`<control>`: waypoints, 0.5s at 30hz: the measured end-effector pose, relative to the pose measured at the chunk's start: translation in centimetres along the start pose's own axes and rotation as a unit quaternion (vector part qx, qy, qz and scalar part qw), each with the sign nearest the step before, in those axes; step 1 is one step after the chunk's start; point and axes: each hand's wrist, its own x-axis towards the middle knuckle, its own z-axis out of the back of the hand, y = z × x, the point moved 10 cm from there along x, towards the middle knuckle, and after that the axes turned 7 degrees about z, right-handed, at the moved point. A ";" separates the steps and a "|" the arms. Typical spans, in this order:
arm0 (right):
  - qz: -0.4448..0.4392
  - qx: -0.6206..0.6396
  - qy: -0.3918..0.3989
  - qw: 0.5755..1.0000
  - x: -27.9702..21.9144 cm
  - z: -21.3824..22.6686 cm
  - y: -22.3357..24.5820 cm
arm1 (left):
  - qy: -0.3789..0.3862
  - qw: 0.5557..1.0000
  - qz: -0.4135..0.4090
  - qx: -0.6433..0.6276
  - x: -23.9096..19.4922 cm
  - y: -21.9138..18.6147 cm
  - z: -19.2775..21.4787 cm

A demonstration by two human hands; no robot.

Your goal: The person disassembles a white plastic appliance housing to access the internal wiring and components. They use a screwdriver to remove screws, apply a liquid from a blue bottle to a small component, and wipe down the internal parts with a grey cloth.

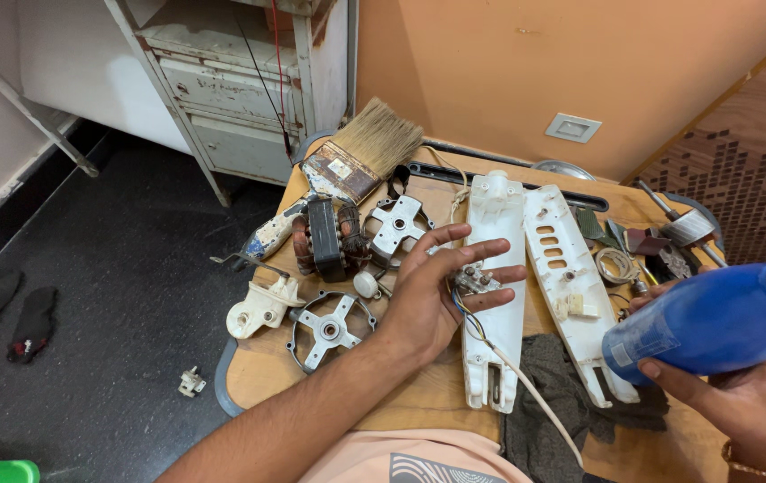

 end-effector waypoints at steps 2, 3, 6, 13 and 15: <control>0.011 -0.013 -0.007 1.000 -0.1 0.0 0.3 | 0.009 1.000 0.006 -0.001 0.1 0.0 -0.2; 0.016 -0.019 -0.011 1.000 -0.1 0.0 0.5 | 0.010 1.000 0.011 0.011 0.2 0.0 -0.2; -0.048 -0.039 0.013 0.998 0.0 -0.2 -0.5 | 0.015 1.000 0.009 -0.002 -0.1 0.0 -0.5; -0.002 0.004 -0.020 1.000 0.0 -0.1 0.2 | 0.025 0.999 -0.010 0.038 -0.5 0.0 -1.1; -0.001 -0.006 0.000 1.000 0.1 -0.2 0.2 | 0.029 0.999 -0.012 0.040 -0.4 -0.1 -1.0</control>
